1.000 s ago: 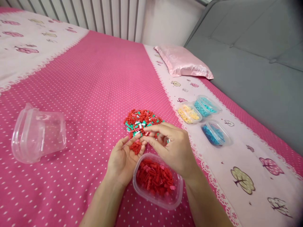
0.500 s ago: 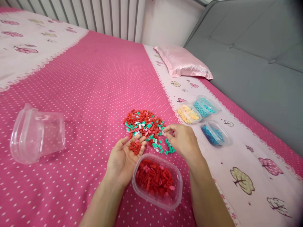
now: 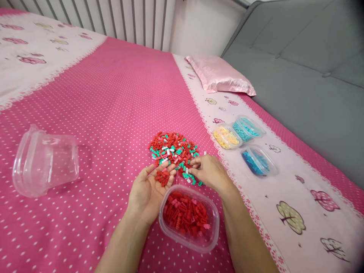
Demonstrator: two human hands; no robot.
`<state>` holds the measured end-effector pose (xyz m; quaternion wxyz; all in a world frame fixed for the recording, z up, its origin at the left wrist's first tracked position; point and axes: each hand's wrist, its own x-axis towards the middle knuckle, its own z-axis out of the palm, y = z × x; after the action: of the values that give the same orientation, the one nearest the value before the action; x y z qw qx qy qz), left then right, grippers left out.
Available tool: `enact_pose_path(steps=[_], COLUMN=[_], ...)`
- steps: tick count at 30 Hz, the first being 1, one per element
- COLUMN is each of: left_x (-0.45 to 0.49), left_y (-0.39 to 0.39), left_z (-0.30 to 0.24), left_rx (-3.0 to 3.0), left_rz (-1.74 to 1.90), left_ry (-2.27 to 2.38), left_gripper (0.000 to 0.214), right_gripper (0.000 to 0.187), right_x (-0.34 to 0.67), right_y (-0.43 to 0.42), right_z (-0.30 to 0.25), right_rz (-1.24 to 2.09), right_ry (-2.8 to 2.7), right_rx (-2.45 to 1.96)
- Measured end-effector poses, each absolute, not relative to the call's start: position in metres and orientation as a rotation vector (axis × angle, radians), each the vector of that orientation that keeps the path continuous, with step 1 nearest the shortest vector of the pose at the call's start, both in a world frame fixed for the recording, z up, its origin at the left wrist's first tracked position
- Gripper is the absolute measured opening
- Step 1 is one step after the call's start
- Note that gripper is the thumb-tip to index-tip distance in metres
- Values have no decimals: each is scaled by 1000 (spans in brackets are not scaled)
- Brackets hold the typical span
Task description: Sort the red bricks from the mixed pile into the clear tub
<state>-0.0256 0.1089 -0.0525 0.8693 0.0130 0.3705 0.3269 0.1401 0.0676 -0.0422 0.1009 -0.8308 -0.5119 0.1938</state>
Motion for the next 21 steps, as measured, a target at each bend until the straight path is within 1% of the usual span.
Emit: enact_pose_path(steps=[2,13,19,21], left_x=[-26,-26,-26,-26], left_y=[109,109,108,108], left_z=[-53,-53,-53,-53], left_rx=[28,30,37,36], left_rz=[683,681,680,681], left_ry=[775,780,779,779], left_gripper=[29,29,29,28], right_gripper=[15,7,20,21], right_x=[140,139,140,140], right_y=[68,68,68,68], right_z=[-43,-43,-44,-44], right_rz=[596,574,576,578], right_ry=[-1511,-1510,-1552,-1561], right_rx=[-2437,-2421,-2456,-2457])
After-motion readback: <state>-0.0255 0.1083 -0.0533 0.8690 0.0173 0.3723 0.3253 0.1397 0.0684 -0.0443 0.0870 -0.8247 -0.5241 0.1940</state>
